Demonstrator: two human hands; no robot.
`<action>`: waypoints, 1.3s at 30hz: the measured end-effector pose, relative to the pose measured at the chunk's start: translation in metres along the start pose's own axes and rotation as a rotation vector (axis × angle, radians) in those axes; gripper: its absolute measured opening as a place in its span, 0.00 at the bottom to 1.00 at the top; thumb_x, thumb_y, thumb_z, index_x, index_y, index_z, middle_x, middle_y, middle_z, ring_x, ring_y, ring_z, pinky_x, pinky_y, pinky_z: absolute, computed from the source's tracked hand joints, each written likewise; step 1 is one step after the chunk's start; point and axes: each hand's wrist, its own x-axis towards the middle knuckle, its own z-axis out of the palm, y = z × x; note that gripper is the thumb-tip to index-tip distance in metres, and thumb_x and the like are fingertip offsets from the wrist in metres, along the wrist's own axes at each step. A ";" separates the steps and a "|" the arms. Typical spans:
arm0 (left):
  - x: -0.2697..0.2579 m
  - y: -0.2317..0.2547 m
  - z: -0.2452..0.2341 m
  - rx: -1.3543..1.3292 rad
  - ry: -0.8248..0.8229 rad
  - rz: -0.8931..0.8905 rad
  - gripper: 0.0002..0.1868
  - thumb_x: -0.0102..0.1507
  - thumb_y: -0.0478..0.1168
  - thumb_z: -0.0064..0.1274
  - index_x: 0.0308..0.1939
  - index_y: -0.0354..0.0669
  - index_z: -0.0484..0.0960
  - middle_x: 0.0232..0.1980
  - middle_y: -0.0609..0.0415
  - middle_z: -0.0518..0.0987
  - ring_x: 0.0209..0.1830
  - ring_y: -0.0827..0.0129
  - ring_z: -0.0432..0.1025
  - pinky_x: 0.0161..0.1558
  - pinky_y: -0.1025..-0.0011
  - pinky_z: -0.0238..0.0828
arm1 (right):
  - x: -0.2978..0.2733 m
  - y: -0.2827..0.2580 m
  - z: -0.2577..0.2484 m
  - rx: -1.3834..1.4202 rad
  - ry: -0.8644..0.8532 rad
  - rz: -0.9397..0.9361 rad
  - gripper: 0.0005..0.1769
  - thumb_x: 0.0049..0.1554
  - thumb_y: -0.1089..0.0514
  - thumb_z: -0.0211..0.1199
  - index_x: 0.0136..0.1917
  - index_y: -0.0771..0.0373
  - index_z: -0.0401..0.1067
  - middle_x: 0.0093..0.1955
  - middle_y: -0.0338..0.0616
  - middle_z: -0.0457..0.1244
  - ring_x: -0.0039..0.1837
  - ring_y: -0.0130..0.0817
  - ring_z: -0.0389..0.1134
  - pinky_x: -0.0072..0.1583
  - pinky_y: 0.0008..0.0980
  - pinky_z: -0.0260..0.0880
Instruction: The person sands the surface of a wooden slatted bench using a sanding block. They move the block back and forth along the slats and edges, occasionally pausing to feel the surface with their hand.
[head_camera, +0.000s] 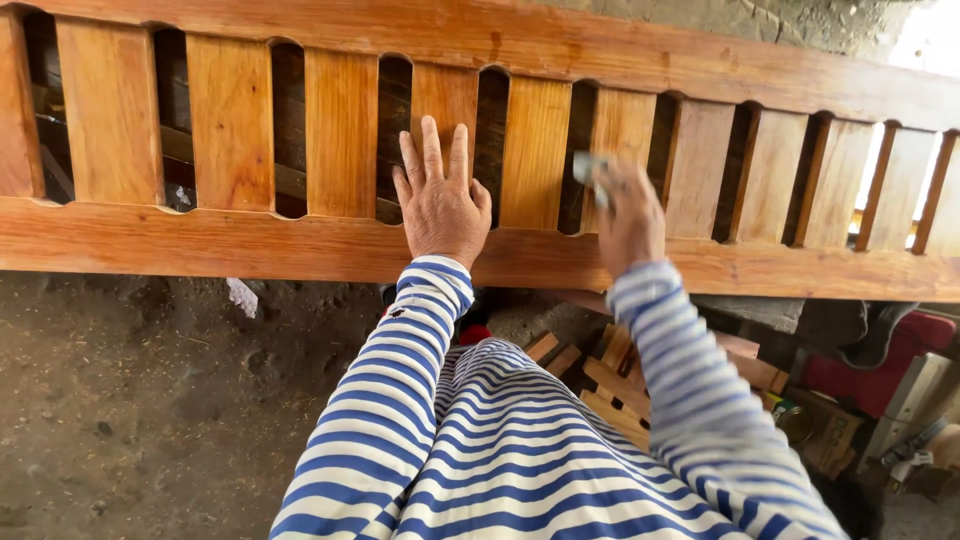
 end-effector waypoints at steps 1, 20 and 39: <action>0.002 0.000 0.000 -0.004 0.004 -0.006 0.38 0.65 0.45 0.48 0.80 0.57 0.56 0.83 0.44 0.43 0.83 0.41 0.38 0.74 0.43 0.50 | -0.019 -0.003 -0.001 -0.002 -0.003 -0.008 0.14 0.68 0.62 0.53 0.64 0.61 0.74 0.62 0.53 0.62 0.69 0.54 0.63 0.68 0.52 0.64; 0.000 -0.001 -0.001 -0.005 0.015 0.008 0.38 0.64 0.45 0.48 0.80 0.55 0.57 0.83 0.43 0.44 0.82 0.40 0.38 0.73 0.42 0.50 | -0.011 0.062 0.023 -0.027 0.024 -0.041 0.18 0.63 0.64 0.57 0.65 0.61 0.76 0.61 0.53 0.66 0.69 0.54 0.65 0.70 0.50 0.62; 0.000 0.001 -0.005 0.005 -0.012 0.008 0.37 0.66 0.45 0.47 0.80 0.55 0.56 0.83 0.43 0.44 0.83 0.40 0.38 0.73 0.42 0.49 | 0.034 0.153 0.052 -0.152 0.037 -0.093 0.22 0.60 0.65 0.60 0.67 0.58 0.76 0.67 0.51 0.67 0.70 0.51 0.64 0.63 0.50 0.69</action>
